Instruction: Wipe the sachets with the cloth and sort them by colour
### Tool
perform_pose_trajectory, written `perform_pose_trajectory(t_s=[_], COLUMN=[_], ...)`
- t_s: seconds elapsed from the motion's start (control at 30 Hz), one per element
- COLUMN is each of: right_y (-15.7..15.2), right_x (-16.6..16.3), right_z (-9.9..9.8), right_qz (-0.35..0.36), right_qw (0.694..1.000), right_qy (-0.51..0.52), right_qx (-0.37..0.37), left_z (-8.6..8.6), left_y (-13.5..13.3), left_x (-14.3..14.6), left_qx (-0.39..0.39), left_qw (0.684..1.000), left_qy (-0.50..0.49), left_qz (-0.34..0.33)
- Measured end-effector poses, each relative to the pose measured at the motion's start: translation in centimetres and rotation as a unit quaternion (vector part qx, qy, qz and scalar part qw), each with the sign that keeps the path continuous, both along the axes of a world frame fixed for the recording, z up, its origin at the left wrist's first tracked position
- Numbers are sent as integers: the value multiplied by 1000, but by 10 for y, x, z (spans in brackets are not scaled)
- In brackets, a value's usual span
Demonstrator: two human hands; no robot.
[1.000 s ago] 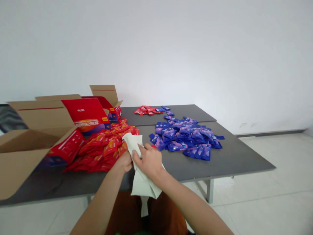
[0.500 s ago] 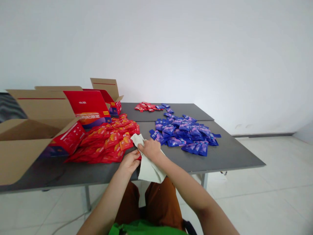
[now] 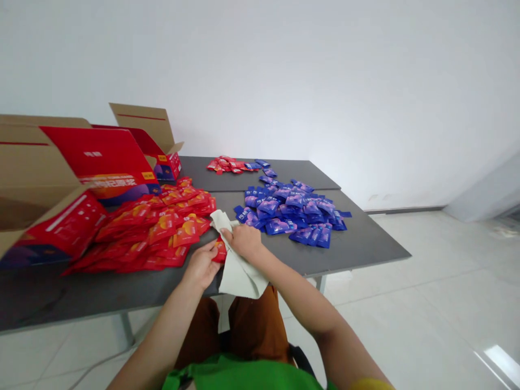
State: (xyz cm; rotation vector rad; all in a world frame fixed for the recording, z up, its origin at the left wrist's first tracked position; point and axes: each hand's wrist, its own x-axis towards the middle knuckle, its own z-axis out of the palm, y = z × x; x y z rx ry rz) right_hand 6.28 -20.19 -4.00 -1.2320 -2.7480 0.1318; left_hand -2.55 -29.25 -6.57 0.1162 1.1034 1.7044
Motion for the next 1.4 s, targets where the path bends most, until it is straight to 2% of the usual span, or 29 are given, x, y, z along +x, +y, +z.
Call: perform_pose_trajectory(t_s=[0.13, 0.27, 0.37, 0.47, 0.6, 0.67, 0.73, 0.8, 0.93, 1.0, 1.17, 1.27, 1.33, 1.4], right_y=[-6, -48, -70, -63, -26, -16, -20, -37, -66, -62, -29, -35, -51, -65], right_x=[11, 32, 36, 26, 10, 9, 13, 21, 35, 35, 20, 22, 28, 34], right_z=[-1, -4, -4, -2, 5, 7, 6, 2, -7, -7, 8, 11, 6, -1], right_qz=[6, 64, 53, 6, -61, -73, -58, -12, 72, 55, -52, -9, 32, 36], right_qw=[1000, 997, 998, 1000, 998, 997, 998, 1000, 997, 998, 998, 999, 998, 998], right_qy=[8, 22, 19, 20, 10, 1, 0, 5, 24, 27, 5, 2, 13, 34], right_qx=[17, 24, 8, -8, -8, -8, -6, -2, -6, -22, -38, -47, -43, -34], left_z=[1, -3, -5, -4, 0, 1, 0, -4, -8, -6, -2, -4, -6, -5], left_y=[-7, -7, -5, -5, -8, -11, -12, -11, -6, -4, -7, -12, -14, -13], left_x=[1, -2, -4, -2, 2, 3, 2, 0, 0, 3, 8, 10, 12, 13], left_qx=[4, 12, -8, 18, 37, 33, 41, 47, 10, 21, 81, 85, 74, 63], left_qw=[999, 998, 997, 997, 998, 999, 998, 997, 1000, 1000, 996, 996, 997, 997], left_qy=[21, 40, 44, 26, 10, 5, -2, -7, 3, 1, -2, 19, 34, 42], left_qz=[-41, -45, -62, -68, -44, -41, -52, -56, 8, 19, -35, -25, -10, 3])
